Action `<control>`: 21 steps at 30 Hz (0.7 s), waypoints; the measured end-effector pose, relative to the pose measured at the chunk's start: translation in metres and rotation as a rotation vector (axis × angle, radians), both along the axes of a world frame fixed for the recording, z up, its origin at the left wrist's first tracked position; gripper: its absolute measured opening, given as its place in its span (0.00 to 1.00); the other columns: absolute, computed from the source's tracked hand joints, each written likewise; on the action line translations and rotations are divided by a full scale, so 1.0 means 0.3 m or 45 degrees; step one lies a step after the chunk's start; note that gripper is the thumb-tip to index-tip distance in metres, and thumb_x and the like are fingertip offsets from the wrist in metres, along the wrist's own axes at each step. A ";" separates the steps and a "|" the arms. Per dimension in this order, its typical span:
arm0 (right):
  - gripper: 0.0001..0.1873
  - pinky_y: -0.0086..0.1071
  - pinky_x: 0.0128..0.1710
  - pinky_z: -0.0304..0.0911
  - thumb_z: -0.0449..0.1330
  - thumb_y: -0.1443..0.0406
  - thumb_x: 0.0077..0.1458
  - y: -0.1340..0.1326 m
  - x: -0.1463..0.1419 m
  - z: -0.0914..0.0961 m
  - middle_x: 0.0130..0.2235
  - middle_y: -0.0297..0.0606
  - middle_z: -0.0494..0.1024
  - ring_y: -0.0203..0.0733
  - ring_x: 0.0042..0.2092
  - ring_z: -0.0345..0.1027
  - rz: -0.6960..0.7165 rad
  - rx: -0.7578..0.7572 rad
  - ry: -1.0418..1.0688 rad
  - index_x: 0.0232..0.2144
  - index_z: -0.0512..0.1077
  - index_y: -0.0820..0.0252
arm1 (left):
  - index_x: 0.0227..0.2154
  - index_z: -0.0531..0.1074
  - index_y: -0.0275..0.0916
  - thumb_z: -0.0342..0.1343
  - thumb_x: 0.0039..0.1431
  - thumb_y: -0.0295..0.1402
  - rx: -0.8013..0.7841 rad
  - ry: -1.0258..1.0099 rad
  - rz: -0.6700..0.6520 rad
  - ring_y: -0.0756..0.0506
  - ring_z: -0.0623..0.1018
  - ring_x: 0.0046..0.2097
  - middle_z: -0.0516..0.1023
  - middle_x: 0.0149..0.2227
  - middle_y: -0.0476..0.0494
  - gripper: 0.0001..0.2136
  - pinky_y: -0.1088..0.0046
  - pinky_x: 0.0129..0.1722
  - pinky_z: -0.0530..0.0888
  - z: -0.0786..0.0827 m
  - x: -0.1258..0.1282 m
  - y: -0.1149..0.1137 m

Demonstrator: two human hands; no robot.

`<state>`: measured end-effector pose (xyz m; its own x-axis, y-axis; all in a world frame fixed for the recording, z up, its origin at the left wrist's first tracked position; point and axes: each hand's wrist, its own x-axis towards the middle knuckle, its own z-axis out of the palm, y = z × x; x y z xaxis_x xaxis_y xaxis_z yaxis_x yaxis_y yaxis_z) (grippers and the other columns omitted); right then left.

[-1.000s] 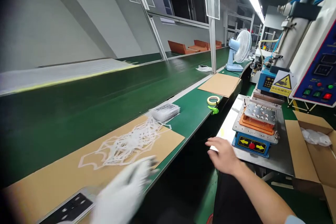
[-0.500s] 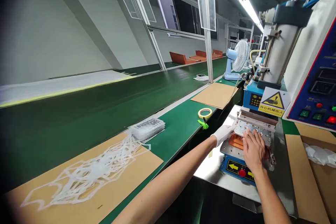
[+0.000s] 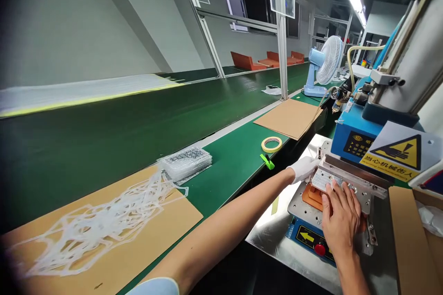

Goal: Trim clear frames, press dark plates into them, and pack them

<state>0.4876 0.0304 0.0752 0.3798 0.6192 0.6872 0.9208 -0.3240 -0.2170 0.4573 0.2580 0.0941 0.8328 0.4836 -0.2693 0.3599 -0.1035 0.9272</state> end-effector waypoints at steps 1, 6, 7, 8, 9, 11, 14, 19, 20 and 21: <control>0.18 0.59 0.65 0.59 0.58 0.59 0.72 0.002 -0.002 0.002 0.62 0.39 0.79 0.61 0.66 0.68 -0.005 0.000 -0.002 0.60 0.76 0.49 | 0.24 0.67 0.39 0.51 0.68 0.45 -0.040 -0.001 -0.008 0.51 0.63 0.17 0.67 0.18 0.49 0.19 0.73 0.17 0.56 -0.003 0.016 0.000; 0.17 0.60 0.64 0.59 0.57 0.59 0.73 0.010 -0.008 0.002 0.62 0.39 0.79 0.62 0.66 0.68 -0.041 0.003 -0.003 0.59 0.77 0.49 | 0.28 0.62 0.41 0.47 0.70 0.44 -0.158 -0.057 0.031 0.54 0.56 0.16 0.64 0.20 0.54 0.16 0.75 0.17 0.52 -0.028 0.026 -0.001; 0.17 0.60 0.65 0.59 0.57 0.59 0.73 0.010 -0.008 0.000 0.62 0.40 0.79 0.62 0.66 0.68 -0.045 0.000 -0.002 0.59 0.77 0.49 | 0.29 0.62 0.42 0.46 0.70 0.45 -0.151 -0.082 0.049 0.54 0.56 0.17 0.63 0.21 0.55 0.15 0.76 0.17 0.53 -0.032 0.023 -0.001; 0.17 0.60 0.65 0.59 0.57 0.59 0.72 0.010 -0.007 -0.001 0.62 0.40 0.79 0.62 0.66 0.68 -0.046 -0.003 -0.002 0.59 0.77 0.49 | 0.30 0.61 0.42 0.44 0.71 0.45 -0.136 -0.100 0.067 0.54 0.57 0.17 0.64 0.21 0.55 0.15 0.76 0.18 0.54 -0.035 0.022 0.000; 0.17 0.60 0.65 0.59 0.57 0.59 0.72 0.009 -0.006 -0.003 0.62 0.40 0.79 0.62 0.66 0.68 -0.045 -0.005 -0.003 0.59 0.77 0.49 | 0.31 0.61 0.42 0.44 0.71 0.44 -0.112 -0.108 0.083 0.53 0.57 0.17 0.64 0.22 0.55 0.15 0.76 0.18 0.55 -0.038 0.023 0.002; 0.17 0.59 0.65 0.59 0.58 0.59 0.72 0.008 -0.002 -0.005 0.61 0.40 0.79 0.61 0.66 0.68 -0.034 -0.010 -0.011 0.59 0.77 0.50 | 0.29 0.62 0.42 0.47 0.70 0.44 -0.038 -0.087 0.103 0.52 0.59 0.17 0.66 0.21 0.54 0.15 0.75 0.19 0.57 -0.042 0.026 0.010; 0.17 0.57 0.65 0.60 0.57 0.60 0.73 0.007 0.004 -0.006 0.62 0.40 0.79 0.60 0.66 0.68 -0.019 -0.007 -0.015 0.58 0.77 0.51 | 0.23 0.64 0.41 0.56 0.66 0.41 0.171 -0.026 0.149 0.49 0.68 0.22 0.68 0.20 0.48 0.17 0.72 0.24 0.64 -0.041 0.010 0.028; 0.18 0.55 0.67 0.58 0.57 0.61 0.72 -0.002 -0.007 0.009 0.63 0.38 0.79 0.57 0.68 0.67 -0.019 -0.045 0.028 0.60 0.76 0.51 | 0.34 0.76 0.39 0.51 0.69 0.40 0.543 -0.123 0.177 0.41 0.80 0.45 0.82 0.39 0.40 0.13 0.66 0.48 0.75 0.021 -0.092 0.007; 0.18 0.54 0.68 0.58 0.57 0.61 0.72 -0.011 -0.008 0.014 0.63 0.37 0.78 0.56 0.68 0.66 0.008 -0.068 0.045 0.61 0.75 0.51 | 0.41 0.77 0.40 0.51 0.70 0.42 0.617 -0.195 0.113 0.40 0.79 0.50 0.82 0.46 0.39 0.14 0.64 0.54 0.74 0.044 -0.112 -0.007; 0.19 0.53 0.68 0.59 0.57 0.61 0.72 -0.024 -0.007 0.020 0.64 0.37 0.77 0.54 0.68 0.66 0.042 -0.083 0.073 0.61 0.75 0.50 | 0.48 0.77 0.40 0.52 0.70 0.43 0.713 -0.284 0.005 0.39 0.78 0.55 0.81 0.52 0.38 0.16 0.63 0.59 0.72 0.070 -0.125 -0.022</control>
